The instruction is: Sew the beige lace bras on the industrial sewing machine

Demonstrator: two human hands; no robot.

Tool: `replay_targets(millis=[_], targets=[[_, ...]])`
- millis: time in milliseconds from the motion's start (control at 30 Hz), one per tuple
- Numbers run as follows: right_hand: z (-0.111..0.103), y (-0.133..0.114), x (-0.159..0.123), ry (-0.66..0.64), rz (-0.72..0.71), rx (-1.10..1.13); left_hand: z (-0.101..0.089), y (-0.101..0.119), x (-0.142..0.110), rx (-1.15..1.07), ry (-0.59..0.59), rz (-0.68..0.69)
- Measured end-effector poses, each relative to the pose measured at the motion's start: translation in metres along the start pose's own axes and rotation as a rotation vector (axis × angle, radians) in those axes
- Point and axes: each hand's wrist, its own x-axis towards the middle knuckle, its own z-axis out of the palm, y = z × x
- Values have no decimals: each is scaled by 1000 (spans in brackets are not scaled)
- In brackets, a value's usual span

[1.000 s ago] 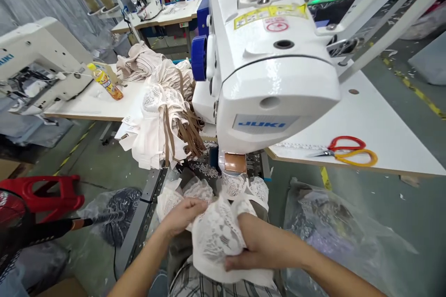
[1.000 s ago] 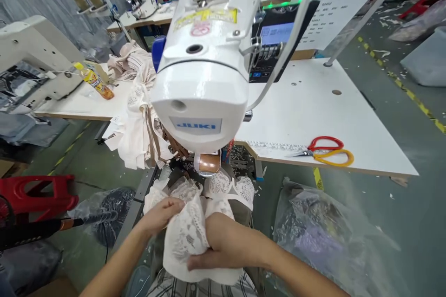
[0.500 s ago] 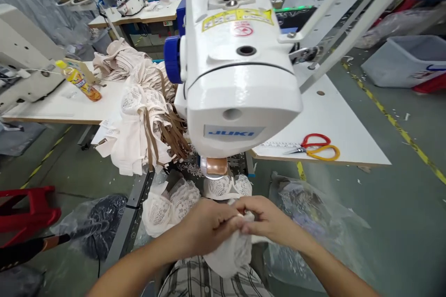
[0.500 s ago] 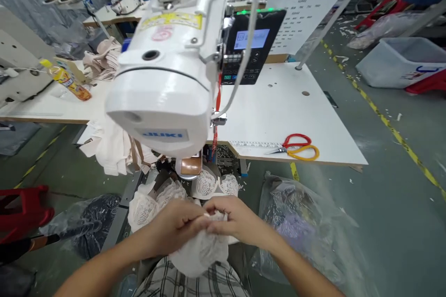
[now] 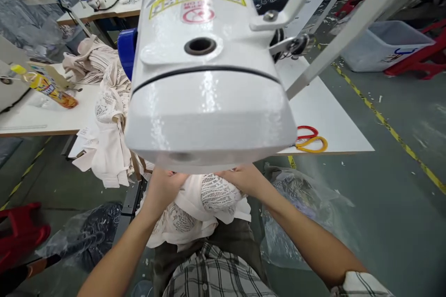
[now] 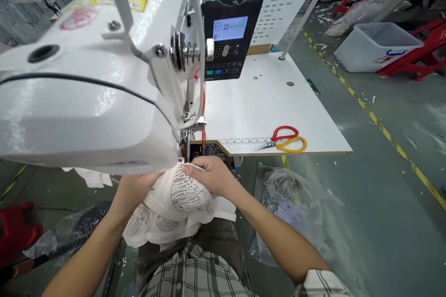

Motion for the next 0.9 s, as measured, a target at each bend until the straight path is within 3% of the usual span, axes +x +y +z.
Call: replay_targets(millis=[167, 300, 367, 467, 600, 733, 900], targets=[[-4, 1, 4, -12, -23, 39, -5, 5, 10, 74, -53, 189], [1, 20, 4, -47, 31, 150, -7, 4, 10, 99, -61, 178], [7, 40, 0, -137, 60, 283, -7, 3, 7, 97, -41, 129], [18, 71, -6, -393, -26, 459, -10, 2, 2, 73, -41, 81], [23, 95, -15, -598, -8, 443, -14, 4, -2, 49, -44, -42], [18, 103, -27, -581, 67, 587, -14, 7, -3, 40, -43, -47], [21, 106, -48, -324, 244, 760, -10, 13, -5, 19, -3, 2]])
